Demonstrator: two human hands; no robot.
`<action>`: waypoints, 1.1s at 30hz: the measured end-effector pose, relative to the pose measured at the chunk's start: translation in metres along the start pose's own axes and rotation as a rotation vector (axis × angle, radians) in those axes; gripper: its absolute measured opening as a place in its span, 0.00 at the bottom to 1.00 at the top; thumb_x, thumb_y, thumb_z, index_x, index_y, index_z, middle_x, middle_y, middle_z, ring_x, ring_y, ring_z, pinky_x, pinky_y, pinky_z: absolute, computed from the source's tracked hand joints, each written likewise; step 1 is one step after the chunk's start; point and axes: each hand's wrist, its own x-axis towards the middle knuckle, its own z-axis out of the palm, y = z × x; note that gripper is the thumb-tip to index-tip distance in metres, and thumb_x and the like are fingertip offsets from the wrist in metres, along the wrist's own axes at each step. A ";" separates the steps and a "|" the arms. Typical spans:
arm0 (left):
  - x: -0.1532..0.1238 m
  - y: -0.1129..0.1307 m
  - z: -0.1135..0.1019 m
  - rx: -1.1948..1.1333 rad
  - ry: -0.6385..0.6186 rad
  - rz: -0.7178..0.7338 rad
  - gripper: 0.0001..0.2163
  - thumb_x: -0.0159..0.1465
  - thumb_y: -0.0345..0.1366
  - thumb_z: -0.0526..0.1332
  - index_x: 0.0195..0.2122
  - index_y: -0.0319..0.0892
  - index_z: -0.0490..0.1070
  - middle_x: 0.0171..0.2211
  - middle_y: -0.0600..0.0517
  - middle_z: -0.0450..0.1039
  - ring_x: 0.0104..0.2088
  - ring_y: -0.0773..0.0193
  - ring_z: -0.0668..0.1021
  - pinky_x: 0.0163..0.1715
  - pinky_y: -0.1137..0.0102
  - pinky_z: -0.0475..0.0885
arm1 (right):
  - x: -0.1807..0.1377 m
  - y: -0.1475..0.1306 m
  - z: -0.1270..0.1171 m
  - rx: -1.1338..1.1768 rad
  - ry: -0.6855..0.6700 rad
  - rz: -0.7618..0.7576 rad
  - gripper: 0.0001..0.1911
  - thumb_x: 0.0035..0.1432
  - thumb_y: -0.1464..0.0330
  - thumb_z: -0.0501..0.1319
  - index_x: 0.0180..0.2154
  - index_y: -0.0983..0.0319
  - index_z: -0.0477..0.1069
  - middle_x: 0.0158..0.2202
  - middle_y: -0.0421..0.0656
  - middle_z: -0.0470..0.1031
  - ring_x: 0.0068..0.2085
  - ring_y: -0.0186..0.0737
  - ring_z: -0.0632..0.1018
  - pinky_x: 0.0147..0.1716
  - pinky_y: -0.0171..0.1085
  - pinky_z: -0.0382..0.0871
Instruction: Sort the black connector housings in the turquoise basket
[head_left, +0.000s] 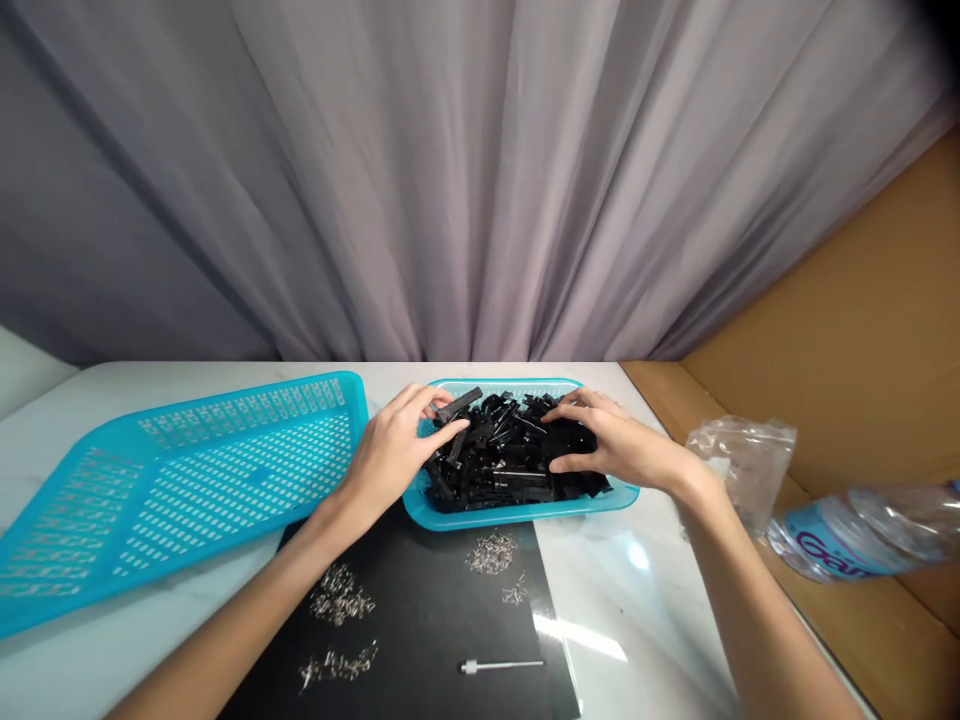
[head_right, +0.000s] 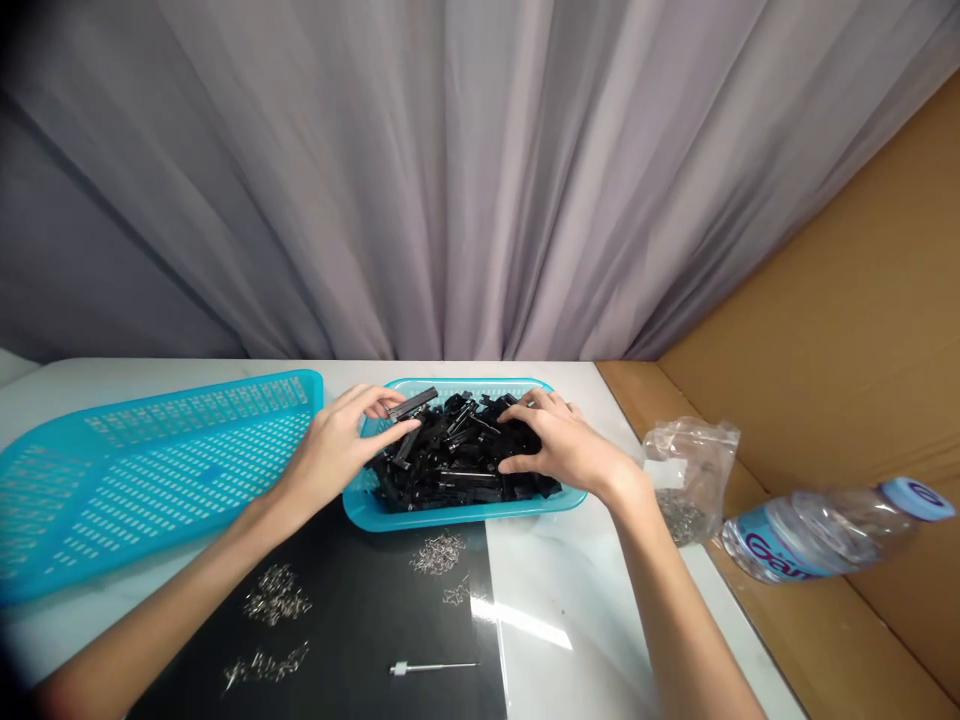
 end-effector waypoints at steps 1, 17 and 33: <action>0.000 -0.001 0.002 0.010 -0.015 -0.021 0.11 0.68 0.45 0.66 0.44 0.44 0.72 0.41 0.52 0.75 0.41 0.60 0.78 0.43 0.64 0.74 | 0.000 0.001 0.000 0.007 0.008 -0.010 0.25 0.60 0.58 0.70 0.57 0.56 0.72 0.57 0.49 0.67 0.61 0.52 0.69 0.64 0.56 0.63; 0.041 0.039 0.018 0.085 -0.295 0.257 0.11 0.70 0.41 0.63 0.50 0.42 0.74 0.49 0.48 0.74 0.55 0.53 0.72 0.58 0.56 0.68 | -0.013 0.020 -0.027 0.187 -0.036 -0.014 0.15 0.64 0.67 0.65 0.51 0.60 0.72 0.52 0.46 0.74 0.52 0.43 0.76 0.54 0.45 0.72; 0.061 0.040 0.014 0.161 -0.431 0.312 0.05 0.71 0.38 0.59 0.43 0.45 0.73 0.45 0.50 0.71 0.49 0.54 0.74 0.52 0.59 0.69 | -0.018 0.028 -0.041 0.249 0.019 0.044 0.11 0.66 0.61 0.62 0.44 0.60 0.74 0.45 0.45 0.79 0.43 0.43 0.78 0.42 0.41 0.73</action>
